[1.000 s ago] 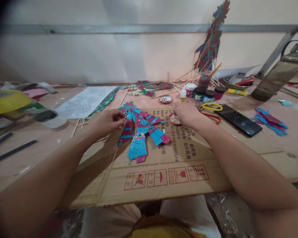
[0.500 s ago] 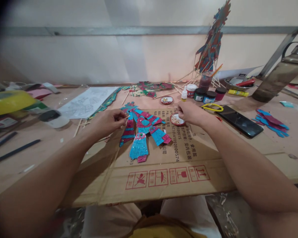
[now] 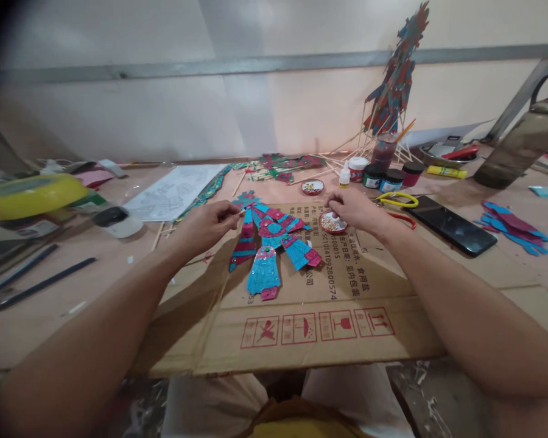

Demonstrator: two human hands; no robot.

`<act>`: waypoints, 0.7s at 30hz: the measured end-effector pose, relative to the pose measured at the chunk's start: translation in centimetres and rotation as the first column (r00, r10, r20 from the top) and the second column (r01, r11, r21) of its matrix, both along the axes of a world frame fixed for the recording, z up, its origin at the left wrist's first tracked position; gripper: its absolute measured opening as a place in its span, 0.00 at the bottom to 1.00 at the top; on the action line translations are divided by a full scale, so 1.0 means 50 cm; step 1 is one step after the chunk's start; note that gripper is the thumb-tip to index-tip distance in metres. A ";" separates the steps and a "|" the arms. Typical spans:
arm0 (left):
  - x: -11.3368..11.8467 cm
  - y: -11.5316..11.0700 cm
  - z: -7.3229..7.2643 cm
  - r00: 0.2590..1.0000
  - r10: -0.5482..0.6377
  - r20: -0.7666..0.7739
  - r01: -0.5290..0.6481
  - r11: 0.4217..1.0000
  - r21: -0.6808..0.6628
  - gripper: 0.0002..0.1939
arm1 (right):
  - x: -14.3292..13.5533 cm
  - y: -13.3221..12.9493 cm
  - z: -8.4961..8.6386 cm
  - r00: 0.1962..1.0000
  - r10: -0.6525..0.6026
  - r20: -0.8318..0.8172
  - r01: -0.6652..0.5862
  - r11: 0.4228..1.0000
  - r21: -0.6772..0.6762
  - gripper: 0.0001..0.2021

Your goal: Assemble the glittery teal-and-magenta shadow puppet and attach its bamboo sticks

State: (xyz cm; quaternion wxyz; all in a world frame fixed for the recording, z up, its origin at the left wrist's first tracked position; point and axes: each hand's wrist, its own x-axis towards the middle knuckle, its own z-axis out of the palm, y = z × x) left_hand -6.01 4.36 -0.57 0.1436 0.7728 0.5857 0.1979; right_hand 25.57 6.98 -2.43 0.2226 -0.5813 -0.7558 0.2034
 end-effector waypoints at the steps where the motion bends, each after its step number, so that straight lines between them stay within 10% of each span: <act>1: 0.000 0.000 0.000 1.000 -0.009 -0.011 0.009 1.000 0.009 0.12 | -0.003 -0.001 -0.001 0.998 -0.023 -0.065 0.021 0.999 -0.024 0.06; 10: 0.011 -0.011 0.004 1.000 -0.002 0.029 -0.006 0.961 0.277 0.13 | -0.061 -0.036 -0.004 0.797 -0.059 -0.601 0.035 0.998 -0.051 0.07; 21: 0.110 -0.042 0.081 0.988 -0.115 0.107 0.086 0.966 0.246 0.14 | -0.155 -0.084 0.080 0.800 0.143 -0.582 0.018 0.965 0.262 0.08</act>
